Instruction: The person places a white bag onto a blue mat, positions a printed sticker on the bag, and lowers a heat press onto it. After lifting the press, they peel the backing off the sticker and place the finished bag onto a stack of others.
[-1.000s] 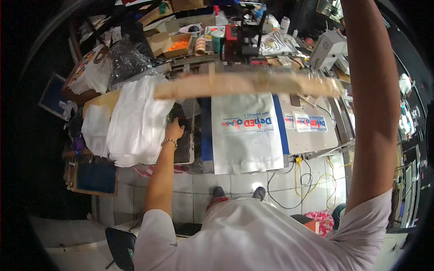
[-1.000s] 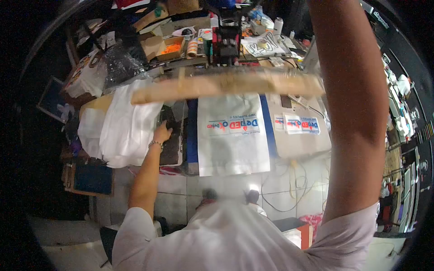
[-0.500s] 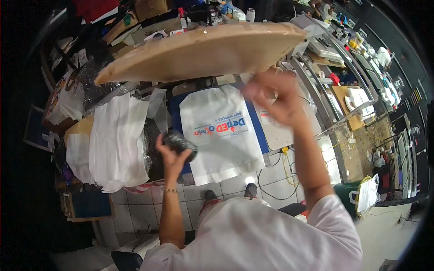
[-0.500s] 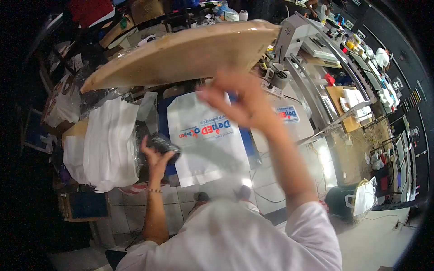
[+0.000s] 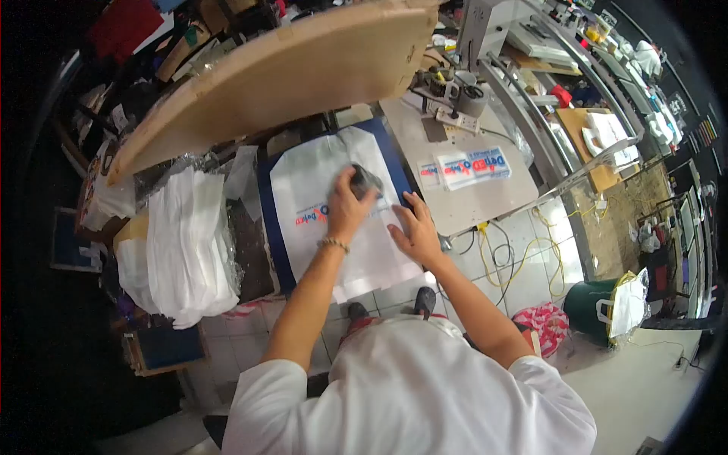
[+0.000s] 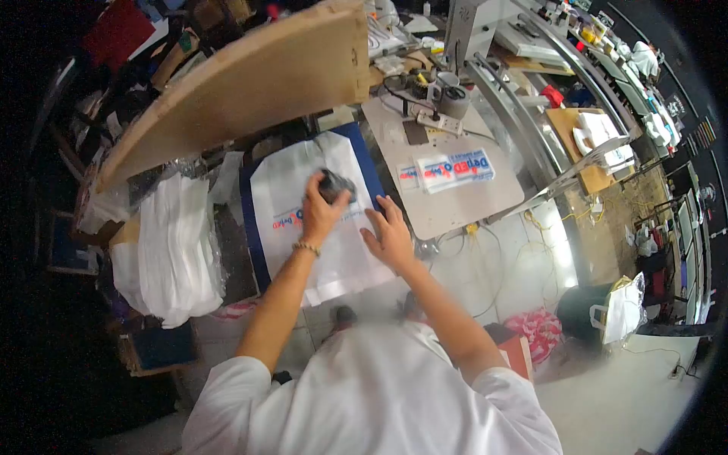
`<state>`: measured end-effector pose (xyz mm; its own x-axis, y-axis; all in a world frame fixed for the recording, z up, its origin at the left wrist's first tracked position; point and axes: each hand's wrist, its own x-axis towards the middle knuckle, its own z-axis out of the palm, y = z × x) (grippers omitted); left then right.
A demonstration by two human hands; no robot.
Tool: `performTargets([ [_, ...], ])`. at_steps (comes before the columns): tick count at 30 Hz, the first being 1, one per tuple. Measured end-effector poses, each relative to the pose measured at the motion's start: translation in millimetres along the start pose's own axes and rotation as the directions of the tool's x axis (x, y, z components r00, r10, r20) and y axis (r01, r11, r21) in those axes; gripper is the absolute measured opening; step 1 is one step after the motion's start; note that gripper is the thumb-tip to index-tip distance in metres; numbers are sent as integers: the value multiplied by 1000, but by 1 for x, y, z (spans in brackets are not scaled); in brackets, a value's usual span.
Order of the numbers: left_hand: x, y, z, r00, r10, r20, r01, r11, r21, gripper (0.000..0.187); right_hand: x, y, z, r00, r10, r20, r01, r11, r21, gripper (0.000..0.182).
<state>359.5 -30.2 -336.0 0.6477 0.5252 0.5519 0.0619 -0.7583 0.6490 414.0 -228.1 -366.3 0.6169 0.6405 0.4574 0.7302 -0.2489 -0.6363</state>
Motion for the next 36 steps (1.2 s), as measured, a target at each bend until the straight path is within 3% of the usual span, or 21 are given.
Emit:
performTargets([
  [2,9,6,-9,952,-279,-123,281,960,0,69,2,-2,-2,1000,-9,18,9,1000,-12,46],
  [3,-5,6,-10,949,-287,-131,291,957,11,69,1,-3,-2,999,-13,29,13,1000,0,46],
  [5,-46,8,-18,991,-2,134,-19,988,155,81,2,-1,0,999,8,32,-8,1000,-2,45],
  [6,-56,5,-38,987,13,161,-49,975,219,80,1,2,1,999,2,42,-2,1000,-12,45],
  [8,-70,-38,-81,955,-294,-46,297,935,194,79,2,1,2,999,5,45,-4,1000,-17,45],
  [11,-63,-52,-127,902,-335,-272,396,893,214,78,3,-7,-1,999,3,36,-2,1000,-27,44],
  [13,-72,-34,-80,925,-321,-206,366,897,247,81,4,-7,-1,1000,13,26,-12,999,-38,43],
  [15,-66,20,-32,971,-230,61,214,957,194,85,6,-7,-1,998,33,49,-31,999,-36,46],
  [17,-60,32,5,1000,-9,-11,10,994,111,84,2,-1,0,1000,1,16,-1,1000,-2,51],
  [19,-53,31,-26,998,-51,20,49,992,118,77,4,-1,-1,1000,-18,24,18,1000,-9,56],
  [20,-57,16,-54,981,-172,86,155,972,175,75,2,-1,1,1000,-8,12,8,1000,6,57],
  [22,-78,-40,-111,968,-222,-116,234,967,104,69,1,-1,4,1000,18,-2,-18,999,29,59],
  [23,-89,-68,-135,963,-158,-217,205,955,213,69,2,-2,3,1000,30,-7,-29,999,29,59],
  [25,-77,-40,-129,950,-210,-231,270,925,266,65,2,-4,1,999,37,16,-37,999,9,61],
  [27,-62,0,-77,955,-296,-12,293,939,178,62,2,-3,1,998,53,25,-53,998,13,60],
  [29,-53,37,-28,993,68,91,-85,977,197,60,1,-4,3,997,73,31,-74,997,19,60],
  [30,-44,33,-23,993,71,92,-87,978,190,60,0,-1,3,997,67,34,-68,997,21,60],
  [32,-22,15,-17,988,-118,100,115,993,35,65,1,-1,1,998,56,36,-57,998,16,58],
  [33,-10,1,-21,985,-175,6,174,982,67,78,1,-3,1,998,58,35,-58,998,16,58],
  [35,-10,-7,-8,997,60,-49,-49,979,198,76,3,-5,0,999,49,16,-49,999,-6,58],
  [36,-17,-1,-2,982,188,17,-189,974,128,74,2,-2,1,1000,21,-8,-21,1000,-2,58],
])
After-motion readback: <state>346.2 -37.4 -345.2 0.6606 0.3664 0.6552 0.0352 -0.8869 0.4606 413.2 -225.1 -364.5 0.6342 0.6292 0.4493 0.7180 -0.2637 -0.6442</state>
